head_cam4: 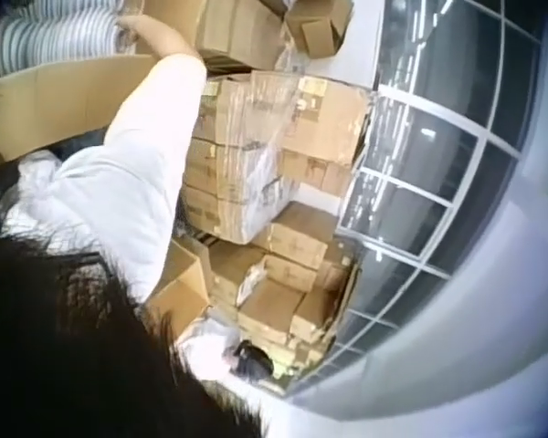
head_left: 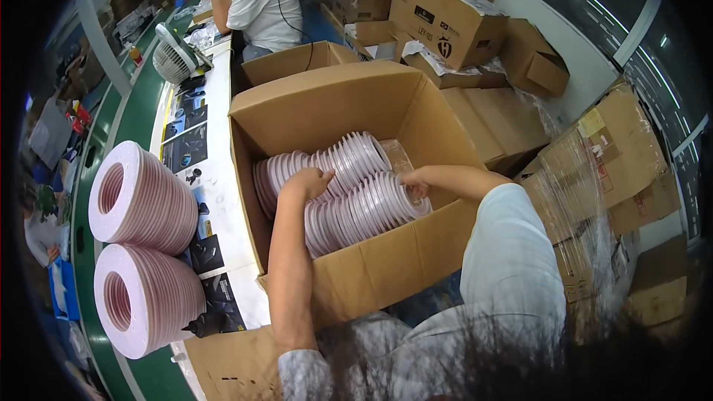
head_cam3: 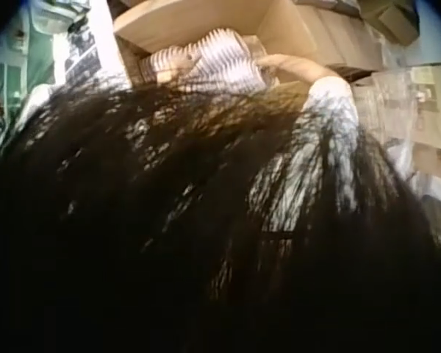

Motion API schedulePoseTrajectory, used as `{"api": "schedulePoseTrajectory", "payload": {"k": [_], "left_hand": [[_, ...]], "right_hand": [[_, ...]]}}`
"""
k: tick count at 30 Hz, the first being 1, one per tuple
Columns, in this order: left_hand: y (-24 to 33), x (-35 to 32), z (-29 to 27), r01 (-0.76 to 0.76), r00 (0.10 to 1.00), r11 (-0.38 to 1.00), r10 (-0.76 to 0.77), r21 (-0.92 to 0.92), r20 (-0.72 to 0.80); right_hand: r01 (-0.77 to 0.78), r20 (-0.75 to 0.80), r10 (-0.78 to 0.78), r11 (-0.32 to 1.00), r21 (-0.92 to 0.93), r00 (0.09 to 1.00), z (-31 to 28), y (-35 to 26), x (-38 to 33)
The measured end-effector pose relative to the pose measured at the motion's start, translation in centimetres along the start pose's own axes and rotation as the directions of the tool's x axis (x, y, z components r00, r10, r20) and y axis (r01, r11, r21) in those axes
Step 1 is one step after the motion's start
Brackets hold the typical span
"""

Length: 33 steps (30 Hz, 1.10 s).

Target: Packing circular reels or components into a cardboard box on an assembly line.

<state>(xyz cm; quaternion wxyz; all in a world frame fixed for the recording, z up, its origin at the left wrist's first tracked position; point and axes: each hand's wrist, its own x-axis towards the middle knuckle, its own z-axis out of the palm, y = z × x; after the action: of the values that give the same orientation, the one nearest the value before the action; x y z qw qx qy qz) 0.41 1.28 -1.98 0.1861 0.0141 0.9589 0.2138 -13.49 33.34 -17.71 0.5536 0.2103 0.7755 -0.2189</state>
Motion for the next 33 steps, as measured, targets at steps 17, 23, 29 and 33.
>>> {"api": "schedulePoseTrajectory", "payload": {"k": [17, 23, 29, 33], "left_hand": [[1.2, -0.3, -0.6, -0.188, 0.980, 0.968, 0.173, -0.167, -0.101], [5.2, 0.9, 1.5, -0.574, 0.788, 0.762, 0.413, -0.300, -0.457], [3.4, 0.7, 0.7, -0.417, 0.852, 0.835, 0.221, -0.359, -0.475], [2.9, 0.3, 0.9, -0.398, 0.829, 0.857, 0.183, -0.328, -0.528]], "right_hand": [[0.421, 0.160, -0.632, 0.661, 0.621, 0.758, -5.0, -2.7, -6.8], [0.599, -0.193, -0.818, 0.216, 0.771, 0.542, 3.1, -6.6, -20.1], [0.684, -0.275, -0.885, 0.065, 0.726, 0.375, 6.7, -9.4, -18.7], [0.802, -0.344, -0.893, 0.031, 0.596, 0.290, 7.4, -10.0, -17.7]]}}
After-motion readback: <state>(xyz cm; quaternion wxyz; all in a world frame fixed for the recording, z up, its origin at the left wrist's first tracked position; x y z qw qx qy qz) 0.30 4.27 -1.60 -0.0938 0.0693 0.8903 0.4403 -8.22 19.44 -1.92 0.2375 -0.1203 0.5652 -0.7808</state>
